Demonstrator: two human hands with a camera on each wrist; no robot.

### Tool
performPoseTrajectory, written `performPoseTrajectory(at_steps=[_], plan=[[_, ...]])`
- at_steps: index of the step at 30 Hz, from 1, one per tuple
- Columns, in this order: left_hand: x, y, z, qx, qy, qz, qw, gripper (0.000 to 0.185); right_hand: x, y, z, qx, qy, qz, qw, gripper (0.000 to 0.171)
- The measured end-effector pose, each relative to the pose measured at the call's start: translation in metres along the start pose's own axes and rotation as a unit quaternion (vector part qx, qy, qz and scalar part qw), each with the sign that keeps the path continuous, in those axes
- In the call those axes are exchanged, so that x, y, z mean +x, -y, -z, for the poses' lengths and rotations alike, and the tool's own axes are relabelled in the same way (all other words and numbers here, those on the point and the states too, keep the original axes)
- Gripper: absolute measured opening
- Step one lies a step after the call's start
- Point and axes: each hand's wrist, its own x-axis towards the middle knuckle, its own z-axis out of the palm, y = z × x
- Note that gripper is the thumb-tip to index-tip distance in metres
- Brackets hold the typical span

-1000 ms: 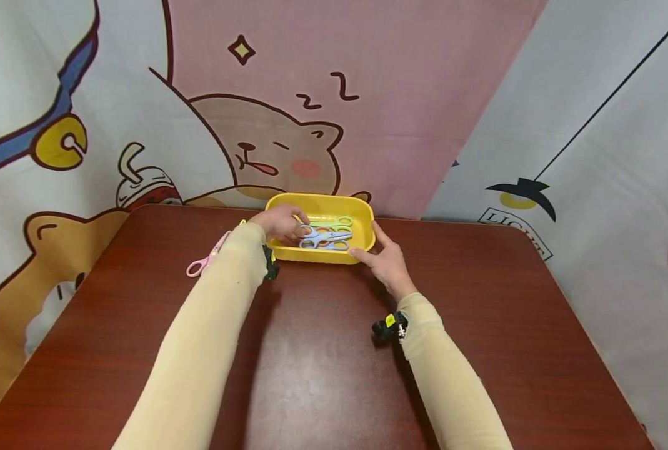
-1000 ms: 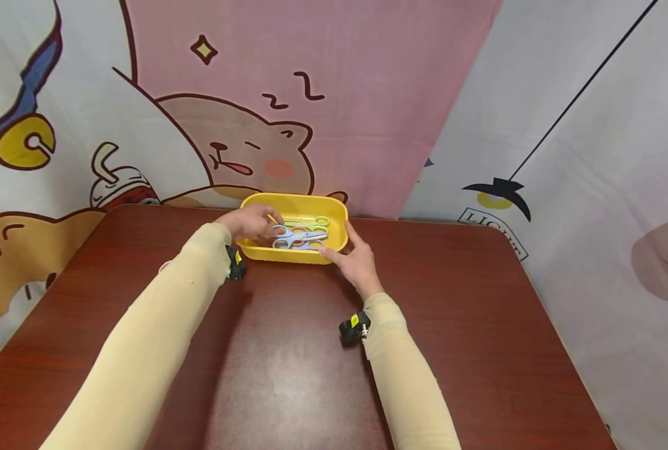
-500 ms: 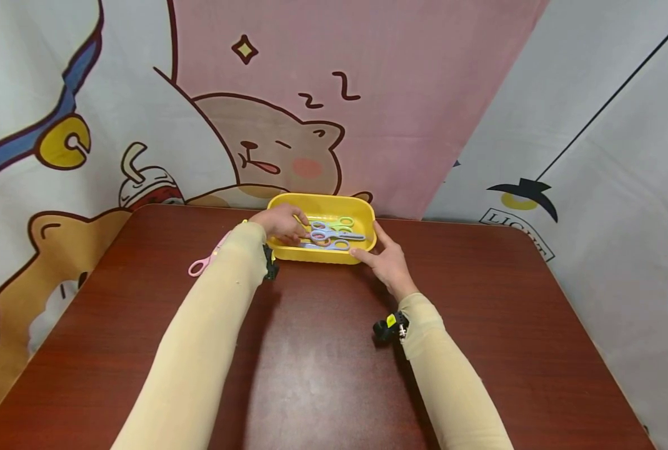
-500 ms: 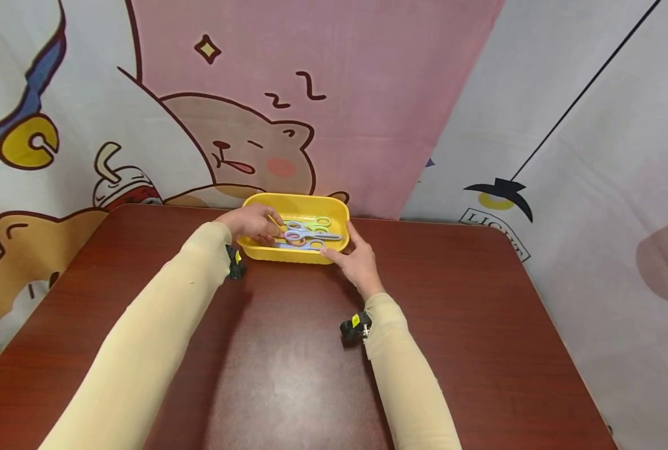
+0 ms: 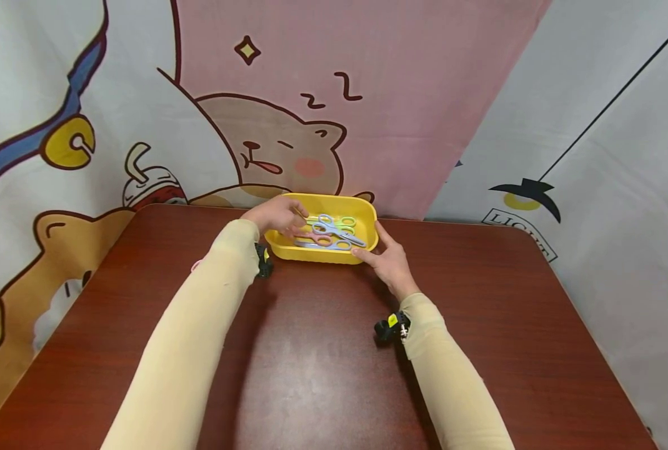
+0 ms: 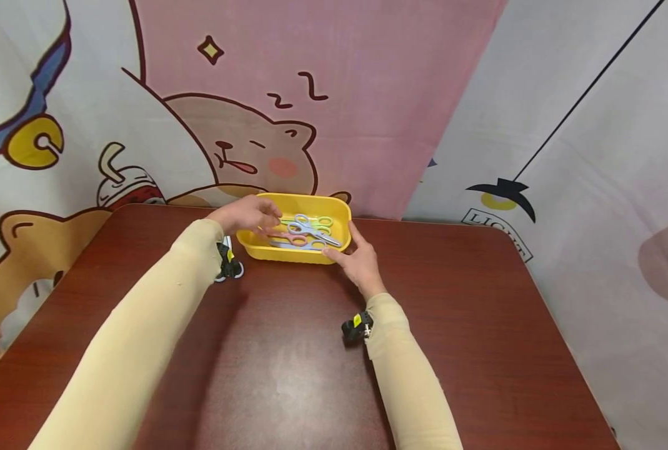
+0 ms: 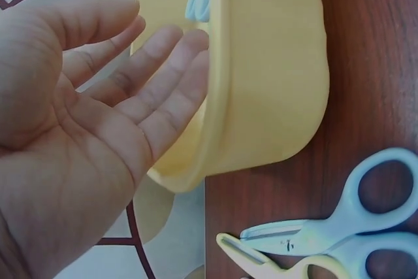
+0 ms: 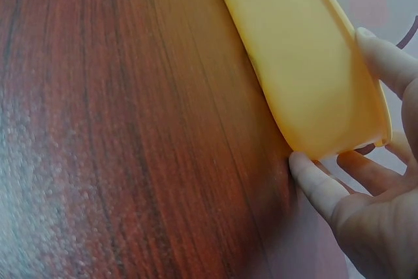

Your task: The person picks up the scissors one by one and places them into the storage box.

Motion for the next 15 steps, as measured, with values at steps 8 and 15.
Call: performPoseTrajectory(at_steps=[8, 15], plan=[[-0.011, 0.004, 0.01, -0.004, -0.003, -0.049, 0.9988, 0.037, 0.0, 0.0, 0.0, 0.005, 0.002, -0.006, 1.0, 0.098], [-0.021, 0.009, 0.018, -0.013, -0.011, -0.076, 0.997, 0.037, 0.0, -0.001, -0.001, 0.006, 0.002, -0.004, 1.0, 0.098]])
